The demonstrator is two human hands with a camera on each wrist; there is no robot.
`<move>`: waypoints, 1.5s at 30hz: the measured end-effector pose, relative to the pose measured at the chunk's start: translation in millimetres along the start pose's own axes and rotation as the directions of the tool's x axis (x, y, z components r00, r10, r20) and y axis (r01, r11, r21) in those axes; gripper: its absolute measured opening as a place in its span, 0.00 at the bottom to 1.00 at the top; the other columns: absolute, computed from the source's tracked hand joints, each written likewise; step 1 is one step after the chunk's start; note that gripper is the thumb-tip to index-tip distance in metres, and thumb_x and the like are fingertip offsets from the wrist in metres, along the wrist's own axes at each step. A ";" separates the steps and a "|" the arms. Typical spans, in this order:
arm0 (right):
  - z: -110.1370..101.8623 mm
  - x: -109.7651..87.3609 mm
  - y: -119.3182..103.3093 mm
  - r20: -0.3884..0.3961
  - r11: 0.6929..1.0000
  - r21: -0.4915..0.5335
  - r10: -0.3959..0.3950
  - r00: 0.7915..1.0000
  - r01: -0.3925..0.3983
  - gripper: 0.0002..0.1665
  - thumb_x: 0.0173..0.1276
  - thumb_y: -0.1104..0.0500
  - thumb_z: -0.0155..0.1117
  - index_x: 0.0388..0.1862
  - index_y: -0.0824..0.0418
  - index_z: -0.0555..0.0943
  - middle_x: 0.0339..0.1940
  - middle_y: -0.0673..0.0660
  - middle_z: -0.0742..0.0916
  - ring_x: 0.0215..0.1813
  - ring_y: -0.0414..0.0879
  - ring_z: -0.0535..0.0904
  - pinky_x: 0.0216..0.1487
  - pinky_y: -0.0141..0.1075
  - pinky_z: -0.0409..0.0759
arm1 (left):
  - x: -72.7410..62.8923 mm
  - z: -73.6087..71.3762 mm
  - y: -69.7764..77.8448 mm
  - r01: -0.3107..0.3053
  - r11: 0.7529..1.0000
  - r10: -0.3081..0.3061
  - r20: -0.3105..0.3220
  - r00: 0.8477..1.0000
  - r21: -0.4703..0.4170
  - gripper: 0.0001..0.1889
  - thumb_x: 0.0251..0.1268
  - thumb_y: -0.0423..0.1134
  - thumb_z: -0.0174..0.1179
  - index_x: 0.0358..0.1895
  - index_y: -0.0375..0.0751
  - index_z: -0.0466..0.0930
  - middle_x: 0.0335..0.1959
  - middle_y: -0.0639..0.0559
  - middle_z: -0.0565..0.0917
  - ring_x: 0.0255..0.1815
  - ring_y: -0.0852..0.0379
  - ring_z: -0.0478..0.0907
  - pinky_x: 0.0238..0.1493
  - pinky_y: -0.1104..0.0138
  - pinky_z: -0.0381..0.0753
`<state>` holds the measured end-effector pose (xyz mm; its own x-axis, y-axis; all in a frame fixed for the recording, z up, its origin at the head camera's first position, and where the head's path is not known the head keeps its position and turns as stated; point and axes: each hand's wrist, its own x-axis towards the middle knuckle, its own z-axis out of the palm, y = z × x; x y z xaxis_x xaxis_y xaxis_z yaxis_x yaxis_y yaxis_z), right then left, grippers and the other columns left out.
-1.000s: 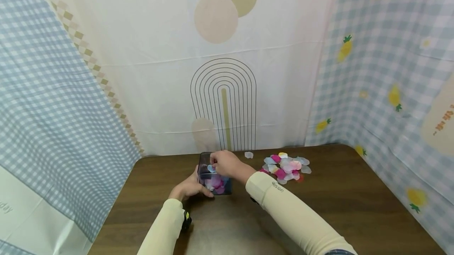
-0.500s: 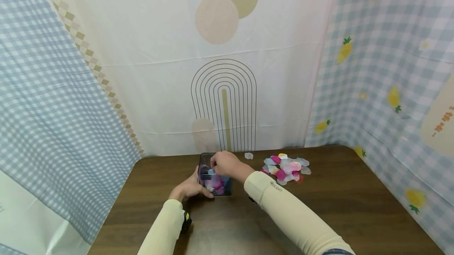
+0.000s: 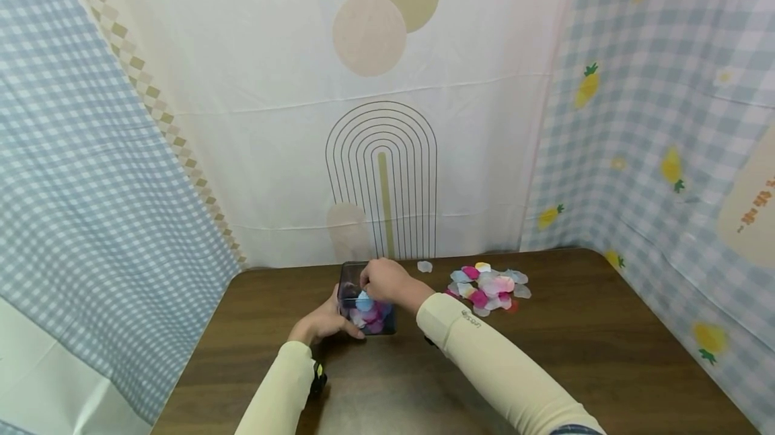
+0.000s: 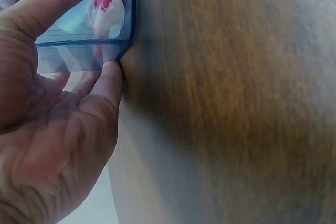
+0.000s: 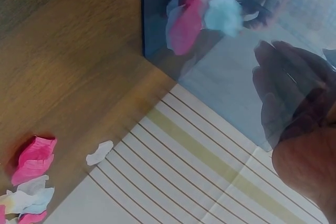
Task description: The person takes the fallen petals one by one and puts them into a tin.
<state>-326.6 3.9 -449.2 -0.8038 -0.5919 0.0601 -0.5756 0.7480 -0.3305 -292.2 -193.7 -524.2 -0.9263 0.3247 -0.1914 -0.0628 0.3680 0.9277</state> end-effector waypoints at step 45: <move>-8.9 -16.1 16.4 -0.195 0.977 0.167 -0.095 0.976 0.129 0.17 0.83 0.55 0.59 0.61 0.60 0.87 0.58 0.57 0.91 0.63 0.53 0.84 0.68 0.50 0.81 | -0.1 2.5 2.5 0.009 1.000 -0.009 -0.035 0.999 0.004 0.65 0.34 0.22 0.83 0.80 0.41 0.50 0.73 0.37 0.74 0.69 0.45 0.74 0.81 0.42 0.63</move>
<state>-324.4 28.4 -447.2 -0.7592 -0.5904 0.2740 -0.6409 0.6048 -0.4727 -291.4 -190.7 -522.7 -0.9382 0.2905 -0.1884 -0.0696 0.3746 0.9246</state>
